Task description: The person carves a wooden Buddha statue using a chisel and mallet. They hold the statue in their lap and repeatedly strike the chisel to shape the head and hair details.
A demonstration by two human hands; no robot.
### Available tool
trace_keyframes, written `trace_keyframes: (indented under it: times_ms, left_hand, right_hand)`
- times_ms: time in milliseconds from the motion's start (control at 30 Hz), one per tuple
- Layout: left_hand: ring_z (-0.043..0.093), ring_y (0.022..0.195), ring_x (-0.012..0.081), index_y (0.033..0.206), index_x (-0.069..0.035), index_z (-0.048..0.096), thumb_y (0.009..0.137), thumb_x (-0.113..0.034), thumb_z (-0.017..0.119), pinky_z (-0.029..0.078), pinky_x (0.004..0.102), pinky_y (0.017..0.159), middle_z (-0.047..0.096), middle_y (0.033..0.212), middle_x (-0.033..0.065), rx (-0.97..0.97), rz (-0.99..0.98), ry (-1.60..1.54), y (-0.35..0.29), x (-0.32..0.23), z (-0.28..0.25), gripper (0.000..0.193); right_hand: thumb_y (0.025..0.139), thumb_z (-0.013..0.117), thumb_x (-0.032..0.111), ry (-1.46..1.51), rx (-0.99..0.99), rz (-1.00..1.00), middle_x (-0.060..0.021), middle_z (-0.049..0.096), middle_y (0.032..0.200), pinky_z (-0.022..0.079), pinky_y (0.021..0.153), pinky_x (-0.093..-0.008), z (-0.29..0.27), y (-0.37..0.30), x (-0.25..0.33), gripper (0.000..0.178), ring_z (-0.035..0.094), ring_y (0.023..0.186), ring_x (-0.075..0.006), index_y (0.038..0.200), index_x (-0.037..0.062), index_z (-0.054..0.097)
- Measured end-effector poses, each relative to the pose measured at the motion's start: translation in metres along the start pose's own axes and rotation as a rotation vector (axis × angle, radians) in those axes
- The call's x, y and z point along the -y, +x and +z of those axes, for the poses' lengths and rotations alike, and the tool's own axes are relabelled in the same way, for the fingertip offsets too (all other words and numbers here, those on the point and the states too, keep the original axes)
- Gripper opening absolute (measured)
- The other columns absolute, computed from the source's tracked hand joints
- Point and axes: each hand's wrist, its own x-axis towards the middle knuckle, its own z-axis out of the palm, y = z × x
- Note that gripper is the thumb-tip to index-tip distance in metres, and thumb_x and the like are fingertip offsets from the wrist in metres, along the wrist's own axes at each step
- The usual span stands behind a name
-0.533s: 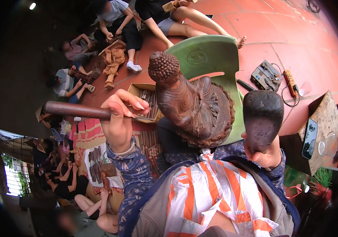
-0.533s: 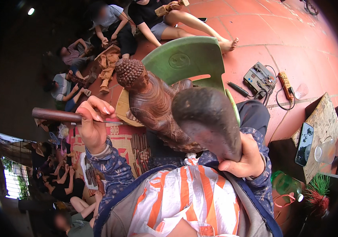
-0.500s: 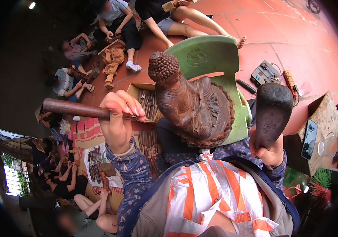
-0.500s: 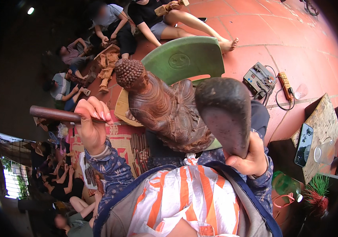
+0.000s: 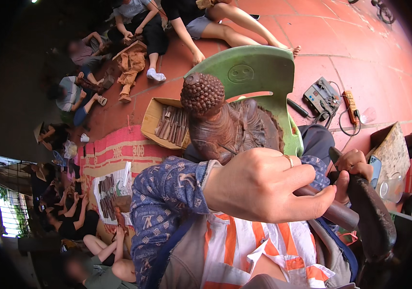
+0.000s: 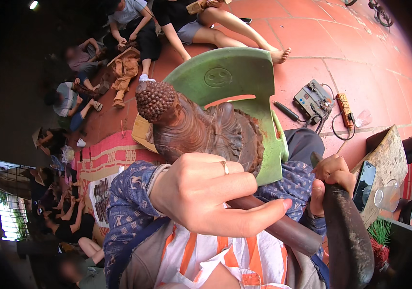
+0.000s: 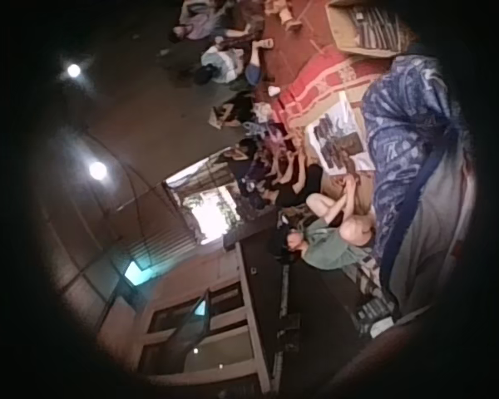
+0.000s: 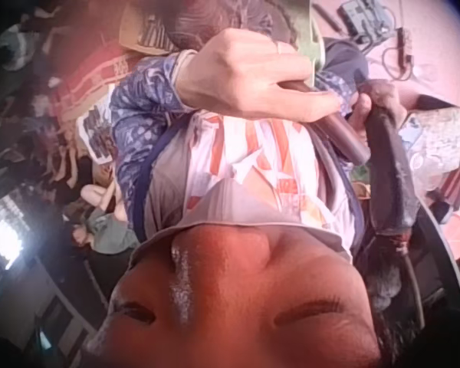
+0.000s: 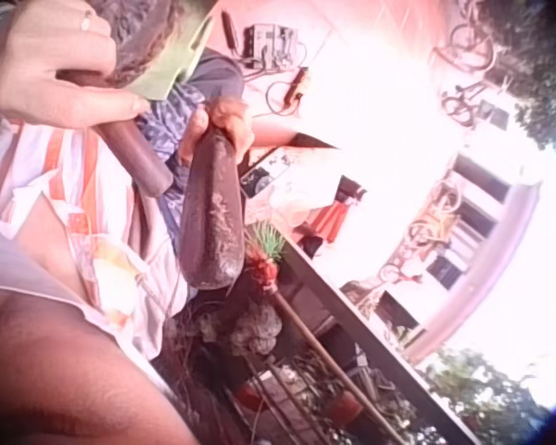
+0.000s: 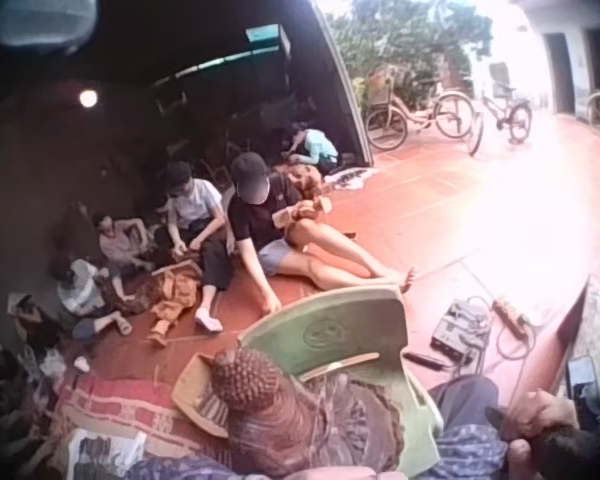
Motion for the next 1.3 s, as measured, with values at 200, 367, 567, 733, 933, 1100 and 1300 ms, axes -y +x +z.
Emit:
trace_keyframes:
  times_ms: [200,367,567,733,933,1100,1300]
  left_hand:
    - [0.052,0.055,0.0111,0.085,-0.008,0.065,0.067,-0.014,0.064,0.04,0.0229,0.043,0.05,0.066,0.0001,-0.006,0.045,-0.047,0.015,0.01,0.003,0.019]
    - [0.052,0.058,0.0107,0.084,-0.005,0.066,0.065,-0.015,0.066,0.04,0.0232,0.044,0.054,0.069,0.0006,-0.032,0.053,0.0,0.009,0.014,0.001,0.021]
    - [0.053,0.058,0.0118,0.084,-0.001,0.067,0.063,-0.015,0.066,0.042,0.0245,0.044,0.056,0.071,0.0018,-0.066,0.06,0.017,0.006,0.023,0.0,0.025]
    - [0.054,0.06,0.0128,0.086,0.001,0.067,0.06,-0.019,0.067,0.043,0.025,0.045,0.057,0.073,0.0029,-0.02,0.08,0.005,0.003,0.029,-0.004,0.032]
    - [0.054,0.06,0.0131,0.089,0.0,0.065,0.061,-0.024,0.068,0.043,0.025,0.044,0.056,0.074,0.0031,-0.003,0.052,-0.049,0.004,0.029,-0.01,0.037]
    - [0.053,0.059,0.0133,0.088,-0.001,0.065,0.063,-0.027,0.067,0.042,0.0249,0.043,0.055,0.074,0.0031,-0.055,0.075,-0.102,0.003,0.03,-0.011,0.036]
    - [0.053,0.058,0.013,0.087,-0.002,0.064,0.065,-0.026,0.066,0.042,0.0246,0.043,0.054,0.072,0.0025,-0.109,0.045,-0.07,0.003,0.028,-0.008,0.032]
  right_hand:
    - [0.087,0.06,-0.001,-0.249,-0.029,-0.041,-0.0088,0.051,0.07,0.041,0.058,-0.0306,-0.004,-0.003,-0.002,0.019,0.048,0.059,-0.0176,0.093,0.005,0.043]
    - [0.086,0.062,0.0,-0.228,0.007,-0.022,-0.0086,0.052,0.069,0.039,0.058,-0.031,0.0,-0.004,-0.007,0.02,0.048,0.059,-0.0177,0.094,0.0045,0.044]
    - [0.085,0.064,0.002,-0.195,0.057,0.016,-0.0086,0.051,0.068,0.039,0.057,-0.0312,-0.004,-0.009,-0.015,0.02,0.049,0.058,-0.0176,0.092,0.0032,0.046]
    - [0.085,0.064,0.002,-0.175,0.081,0.033,-0.0085,0.051,0.068,0.039,0.058,-0.0312,0.0,-0.006,-0.012,0.019,0.049,0.058,-0.0177,0.091,0.0024,0.046]
    - [0.085,0.063,0.002,-0.13,0.03,0.0,-0.0087,0.051,0.068,0.04,0.058,-0.0319,0.005,-0.007,-0.012,0.019,0.049,0.059,-0.018,0.089,0.0024,0.045]
    - [0.087,0.062,0.005,-0.097,0.013,-0.11,-0.0089,0.052,0.068,0.041,0.058,-0.0324,0.009,0.006,-0.006,0.019,0.049,0.059,-0.0183,0.086,0.003,0.043]
    - [0.09,0.061,0.009,-0.357,-0.171,-0.103,-0.0094,0.052,0.067,0.041,0.059,-0.0324,0.024,0.008,-0.005,0.02,0.048,0.059,-0.0185,0.087,0.0039,0.042]
